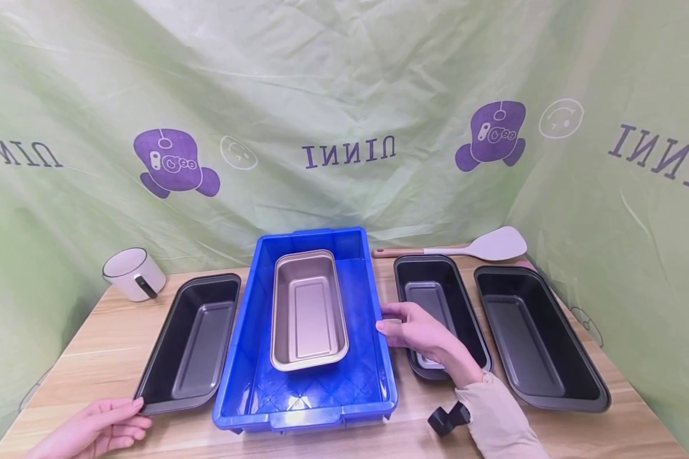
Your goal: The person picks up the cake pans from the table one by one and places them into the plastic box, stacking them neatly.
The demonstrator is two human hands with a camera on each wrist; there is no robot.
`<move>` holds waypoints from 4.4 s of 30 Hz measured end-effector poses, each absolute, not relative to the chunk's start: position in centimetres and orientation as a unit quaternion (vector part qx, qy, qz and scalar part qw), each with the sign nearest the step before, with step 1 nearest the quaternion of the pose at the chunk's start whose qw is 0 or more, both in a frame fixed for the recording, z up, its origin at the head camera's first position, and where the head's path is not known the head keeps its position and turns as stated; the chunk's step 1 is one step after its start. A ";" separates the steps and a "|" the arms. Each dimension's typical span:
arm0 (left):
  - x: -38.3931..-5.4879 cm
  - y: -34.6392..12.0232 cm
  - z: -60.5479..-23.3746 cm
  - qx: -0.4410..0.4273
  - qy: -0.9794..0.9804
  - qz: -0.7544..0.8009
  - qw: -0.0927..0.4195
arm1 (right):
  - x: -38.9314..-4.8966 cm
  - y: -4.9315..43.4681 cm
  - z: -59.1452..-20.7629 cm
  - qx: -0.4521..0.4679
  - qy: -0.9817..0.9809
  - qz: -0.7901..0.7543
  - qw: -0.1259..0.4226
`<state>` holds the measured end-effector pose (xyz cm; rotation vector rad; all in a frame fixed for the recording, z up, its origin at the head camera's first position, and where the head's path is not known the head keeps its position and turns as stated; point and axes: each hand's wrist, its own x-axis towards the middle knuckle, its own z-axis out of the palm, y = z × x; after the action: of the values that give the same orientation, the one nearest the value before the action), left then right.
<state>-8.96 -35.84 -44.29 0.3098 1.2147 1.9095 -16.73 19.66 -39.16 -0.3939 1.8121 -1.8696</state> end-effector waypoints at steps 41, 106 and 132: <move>-7.5 -33.2 -42.9 0.135 0.486 0.817 0.278 | -16.8 20.0 -39.4 -0.140 0.664 -0.688 0.258; -13.5 -19.5 -34.6 0.104 0.575 0.775 0.239 | -16.8 19.7 -39.5 -0.148 0.661 -0.692 0.251; -15.0 -16.3 -35.1 0.067 0.746 0.622 0.228 | -16.9 19.7 -39.4 -0.140 0.667 -0.689 0.246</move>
<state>-15.01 -16.25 -35.10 0.1842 2.0534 1.7135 -16.90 19.68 -39.38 -0.3819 1.8211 -1.8790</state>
